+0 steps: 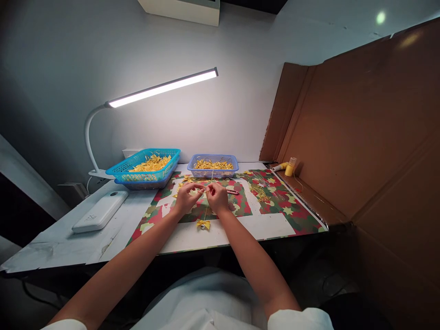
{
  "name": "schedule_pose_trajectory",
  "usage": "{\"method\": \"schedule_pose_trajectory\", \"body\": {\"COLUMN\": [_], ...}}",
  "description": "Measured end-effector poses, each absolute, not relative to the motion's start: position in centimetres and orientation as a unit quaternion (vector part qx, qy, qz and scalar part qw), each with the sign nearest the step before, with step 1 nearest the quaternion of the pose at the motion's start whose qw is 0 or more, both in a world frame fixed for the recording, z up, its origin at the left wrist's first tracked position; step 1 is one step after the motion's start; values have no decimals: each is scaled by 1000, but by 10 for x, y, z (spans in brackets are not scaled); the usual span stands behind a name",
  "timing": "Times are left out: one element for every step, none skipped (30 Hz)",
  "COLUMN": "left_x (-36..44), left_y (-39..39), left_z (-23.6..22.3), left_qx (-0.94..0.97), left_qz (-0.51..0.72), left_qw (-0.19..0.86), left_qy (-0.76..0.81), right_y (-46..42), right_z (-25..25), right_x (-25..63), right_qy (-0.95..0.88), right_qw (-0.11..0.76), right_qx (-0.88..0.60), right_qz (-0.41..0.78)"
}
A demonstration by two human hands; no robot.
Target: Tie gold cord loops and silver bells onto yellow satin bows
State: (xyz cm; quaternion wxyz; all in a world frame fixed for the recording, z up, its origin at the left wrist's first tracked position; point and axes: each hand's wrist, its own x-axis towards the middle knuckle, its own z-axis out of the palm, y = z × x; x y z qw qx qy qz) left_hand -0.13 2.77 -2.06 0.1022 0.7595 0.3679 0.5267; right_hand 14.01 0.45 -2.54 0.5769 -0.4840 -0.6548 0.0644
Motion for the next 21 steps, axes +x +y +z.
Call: {"method": "schedule_pose_trajectory", "body": {"left_x": [-1, -2, -2, -2, -3, -3, -3, -3, -3, -3, -3, -2, -2, -2, -3, -4, -7, -11, -16, -22, -28], "left_y": [27, 26, 25, 25, 25, 24, 25, 25, 25, 25, 26, 26, 27, 28, 29, 29, 29, 29, 27, 24, 20], "left_z": [-20, -19, -17, -17, -16, -15, -15, -15, -15, -15, -15, -16, -15, -15, -14, -13, -11, -8, -6, -3, 0], "left_qx": [762, 764, 766, 768, 770, 772, 774, 775, 776, 777, 778, 778, 779, 779, 778, 776, 774, 773, 773, 774, 777], "left_qz": [527, 527, 528, 528, 528, 527, 526, 524, 523, 520, 517, 513, 508, 501, 493, 481, 464, 441, 410, 371, 323], "left_qw": [98, 93, 88, 83, 79, 76, 74, 74, 75, 77, 80, 86, 93, 102, 113, 127, 145, 168, 196, 229, 266], "left_qy": [364, 360, 356, 353, 349, 347, 345, 345, 345, 346, 348, 352, 357, 364, 374, 388, 405, 423, 442, 459, 470], "right_y": [5, 5, 4, 4, 4, 4, 4, 4, 4, 4, 4, 5, 5, 6, 6, 7, 7, 7, 6, 4, 1], "right_z": [-25, -25, -25, -25, -25, -25, -25, -25, -26, -26, -26, -26, -26, -26, -26, -25, -25, -24, -24, -24, -24], "right_x": [140, 140, 140, 140, 140, 140, 140, 140, 140, 140, 140, 140, 139, 139, 140, 140, 142, 144, 148, 152, 156], "right_qy": [-655, -656, -656, -657, -658, -657, -657, -655, -654, -652, -650, -647, -644, -640, -635, -628, -619, -608, -597, -585, -575], "right_qw": [577, 578, 578, 578, 578, 578, 579, 579, 580, 581, 582, 583, 583, 583, 583, 583, 582, 580, 576, 571, 564], "right_qx": [-483, -481, -479, -478, -476, -476, -476, -476, -476, -476, -476, -477, -479, -482, -486, -492, -500, -510, -521, -533, -545], "right_qz": [67, 69, 72, 76, 80, 84, 88, 93, 99, 105, 111, 119, 127, 136, 147, 158, 171, 185, 200, 216, 232]}}
